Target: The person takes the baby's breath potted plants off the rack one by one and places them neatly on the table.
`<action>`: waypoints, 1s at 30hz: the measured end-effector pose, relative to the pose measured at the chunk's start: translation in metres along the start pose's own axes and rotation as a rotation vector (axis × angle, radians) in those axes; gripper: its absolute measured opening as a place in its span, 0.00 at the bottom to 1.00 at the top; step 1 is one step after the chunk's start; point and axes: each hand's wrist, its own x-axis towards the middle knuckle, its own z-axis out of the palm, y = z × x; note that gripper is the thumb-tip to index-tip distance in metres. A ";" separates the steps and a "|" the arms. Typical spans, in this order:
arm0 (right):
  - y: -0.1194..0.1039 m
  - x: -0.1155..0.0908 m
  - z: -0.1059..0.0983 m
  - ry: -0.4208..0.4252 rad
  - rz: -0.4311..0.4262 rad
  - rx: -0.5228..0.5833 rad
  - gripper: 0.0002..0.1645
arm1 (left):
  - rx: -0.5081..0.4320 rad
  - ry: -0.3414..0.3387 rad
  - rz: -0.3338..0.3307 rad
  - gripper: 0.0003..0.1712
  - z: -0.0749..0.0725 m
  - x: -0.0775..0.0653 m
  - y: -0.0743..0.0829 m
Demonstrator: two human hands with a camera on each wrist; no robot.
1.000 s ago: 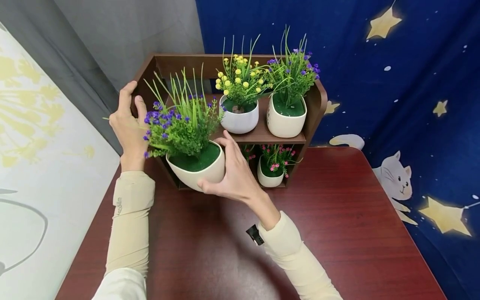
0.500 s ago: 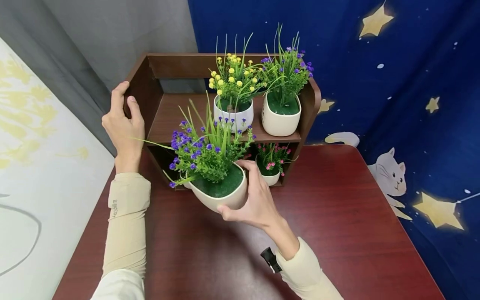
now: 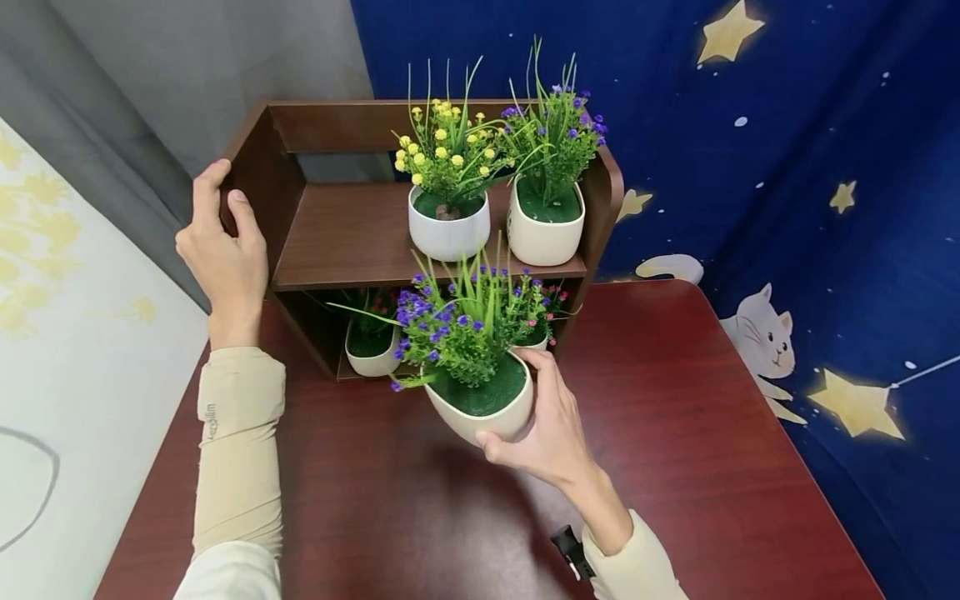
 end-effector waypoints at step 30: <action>0.108 -0.085 -0.063 0.224 0.480 -0.225 0.51 | -0.014 -0.019 0.014 0.19 -0.005 -0.002 0.005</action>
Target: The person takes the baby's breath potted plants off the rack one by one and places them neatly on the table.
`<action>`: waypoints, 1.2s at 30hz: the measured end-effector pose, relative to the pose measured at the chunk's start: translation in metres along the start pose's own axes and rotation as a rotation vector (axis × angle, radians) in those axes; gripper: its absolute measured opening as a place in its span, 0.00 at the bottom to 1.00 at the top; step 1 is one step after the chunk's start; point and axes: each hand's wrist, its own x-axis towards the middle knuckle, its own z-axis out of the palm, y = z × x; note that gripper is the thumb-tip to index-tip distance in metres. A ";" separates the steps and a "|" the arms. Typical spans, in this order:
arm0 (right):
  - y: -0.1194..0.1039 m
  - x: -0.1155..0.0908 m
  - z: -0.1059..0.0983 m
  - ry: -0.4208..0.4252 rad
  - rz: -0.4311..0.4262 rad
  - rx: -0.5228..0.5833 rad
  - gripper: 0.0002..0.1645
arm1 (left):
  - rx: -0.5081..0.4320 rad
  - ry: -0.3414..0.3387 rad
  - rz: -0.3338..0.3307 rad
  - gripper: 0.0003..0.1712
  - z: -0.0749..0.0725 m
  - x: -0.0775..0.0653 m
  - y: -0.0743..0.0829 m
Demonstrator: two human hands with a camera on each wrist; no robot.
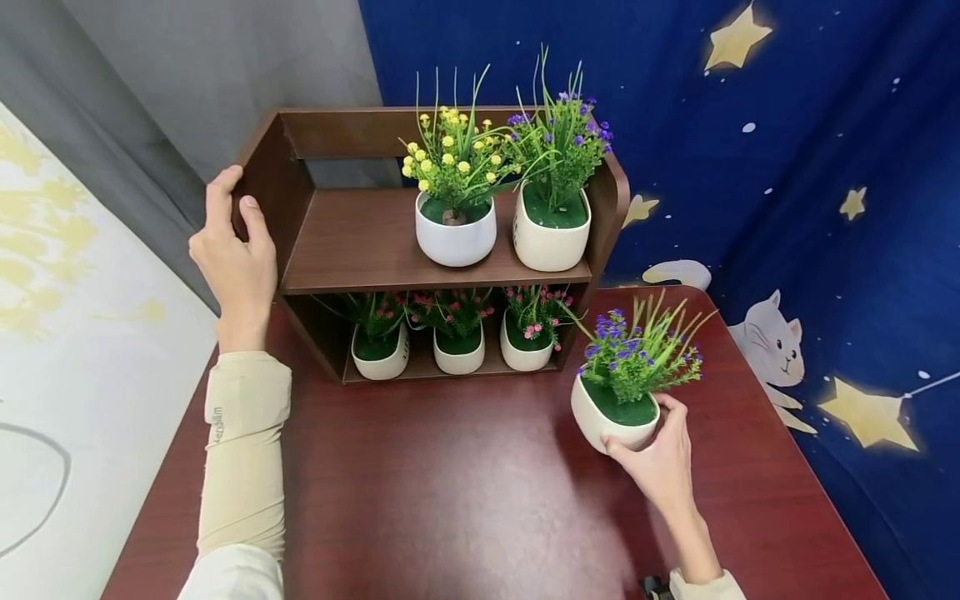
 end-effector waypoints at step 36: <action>0.069 0.075 0.076 0.061 0.126 -0.017 0.46 | -0.001 -0.022 0.023 0.20 -0.003 -0.001 0.001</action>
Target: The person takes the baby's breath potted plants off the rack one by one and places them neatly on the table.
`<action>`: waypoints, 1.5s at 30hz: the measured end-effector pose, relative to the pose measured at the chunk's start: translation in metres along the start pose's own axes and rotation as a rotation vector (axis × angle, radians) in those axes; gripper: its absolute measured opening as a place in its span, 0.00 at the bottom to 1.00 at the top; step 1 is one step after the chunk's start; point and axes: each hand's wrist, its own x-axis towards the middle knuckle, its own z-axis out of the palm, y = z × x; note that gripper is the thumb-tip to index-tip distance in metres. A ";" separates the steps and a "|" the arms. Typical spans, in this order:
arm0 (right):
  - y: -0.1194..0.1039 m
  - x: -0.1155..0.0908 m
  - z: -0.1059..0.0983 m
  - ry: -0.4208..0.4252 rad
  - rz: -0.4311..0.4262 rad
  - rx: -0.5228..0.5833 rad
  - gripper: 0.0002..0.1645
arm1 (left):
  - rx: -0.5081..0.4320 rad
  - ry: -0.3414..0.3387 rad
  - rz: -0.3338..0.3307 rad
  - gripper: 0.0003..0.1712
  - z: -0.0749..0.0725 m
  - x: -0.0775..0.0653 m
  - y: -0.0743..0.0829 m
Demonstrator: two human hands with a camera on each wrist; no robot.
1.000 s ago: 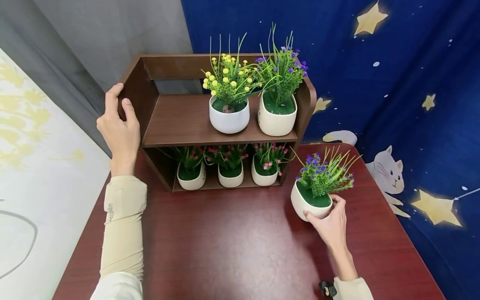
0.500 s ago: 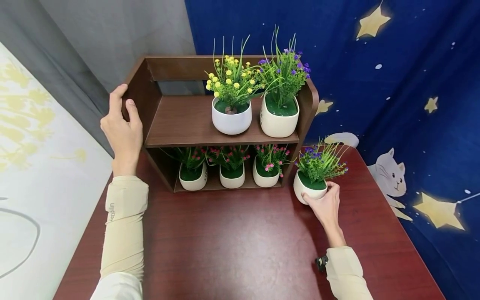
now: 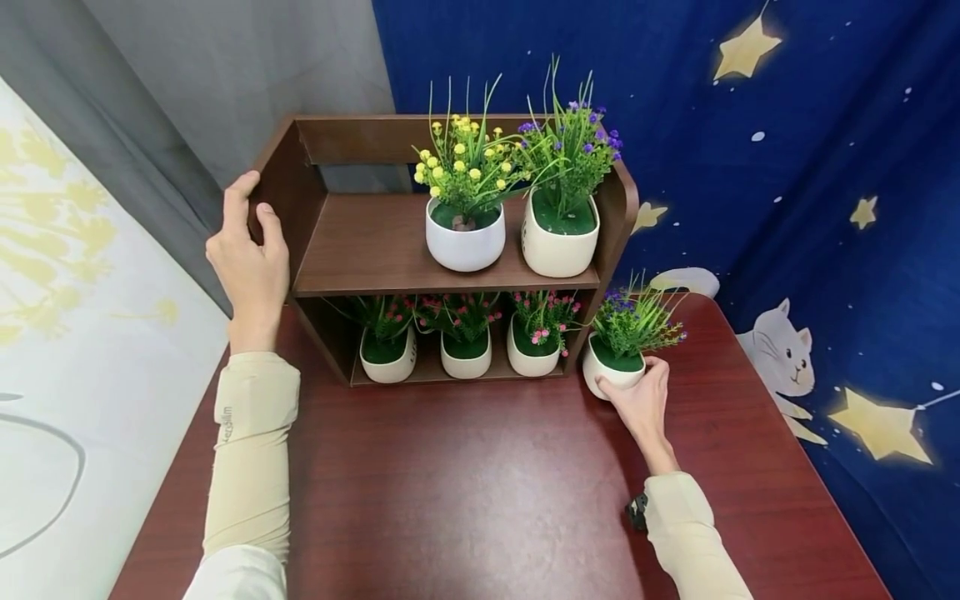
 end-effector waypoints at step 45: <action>-0.050 -0.051 -0.021 -0.262 0.073 -0.029 0.35 | 0.017 -0.007 -0.020 0.20 -0.003 -0.003 0.000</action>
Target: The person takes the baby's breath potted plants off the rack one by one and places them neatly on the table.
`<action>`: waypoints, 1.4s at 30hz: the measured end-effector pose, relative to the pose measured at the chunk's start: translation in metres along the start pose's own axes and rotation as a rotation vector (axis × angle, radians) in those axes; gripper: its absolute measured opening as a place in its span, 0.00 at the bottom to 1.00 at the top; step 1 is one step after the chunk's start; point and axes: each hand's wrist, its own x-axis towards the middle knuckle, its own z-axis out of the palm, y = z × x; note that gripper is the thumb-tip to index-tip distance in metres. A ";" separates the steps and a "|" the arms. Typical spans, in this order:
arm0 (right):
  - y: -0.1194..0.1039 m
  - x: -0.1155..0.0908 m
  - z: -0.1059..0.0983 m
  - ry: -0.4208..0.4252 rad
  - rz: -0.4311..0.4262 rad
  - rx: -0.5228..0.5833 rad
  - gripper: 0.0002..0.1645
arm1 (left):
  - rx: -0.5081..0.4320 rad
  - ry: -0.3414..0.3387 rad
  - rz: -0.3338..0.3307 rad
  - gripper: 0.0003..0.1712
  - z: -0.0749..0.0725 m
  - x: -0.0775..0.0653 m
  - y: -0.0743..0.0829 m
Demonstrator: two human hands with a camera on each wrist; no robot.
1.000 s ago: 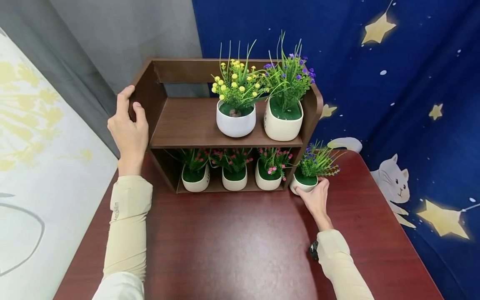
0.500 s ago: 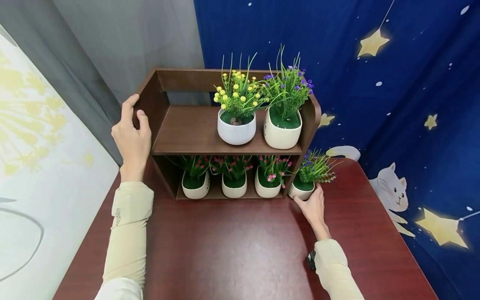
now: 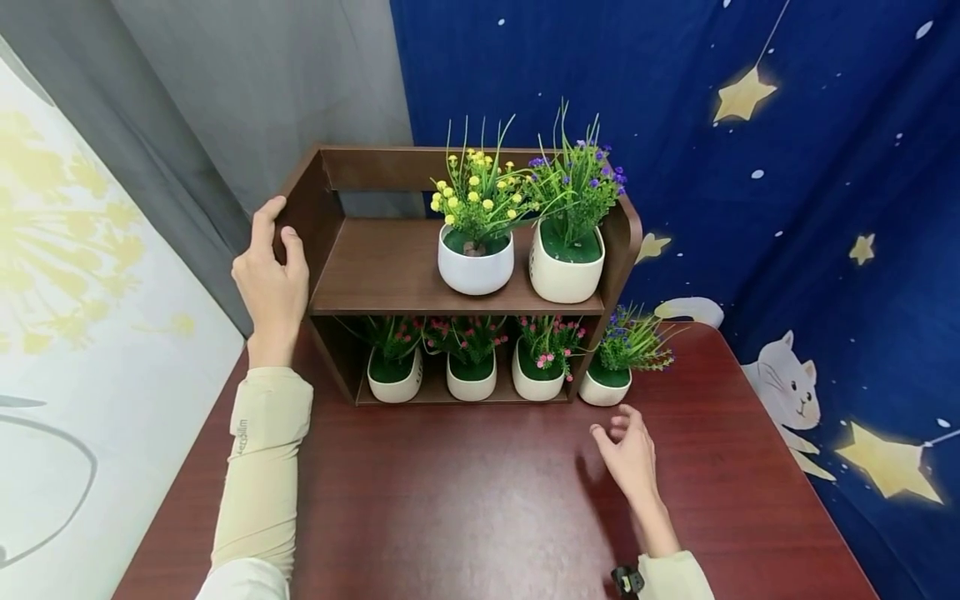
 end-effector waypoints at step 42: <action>-0.246 0.049 0.046 0.164 -0.454 0.205 0.56 | -0.015 -0.019 -0.001 0.21 0.000 -0.001 0.000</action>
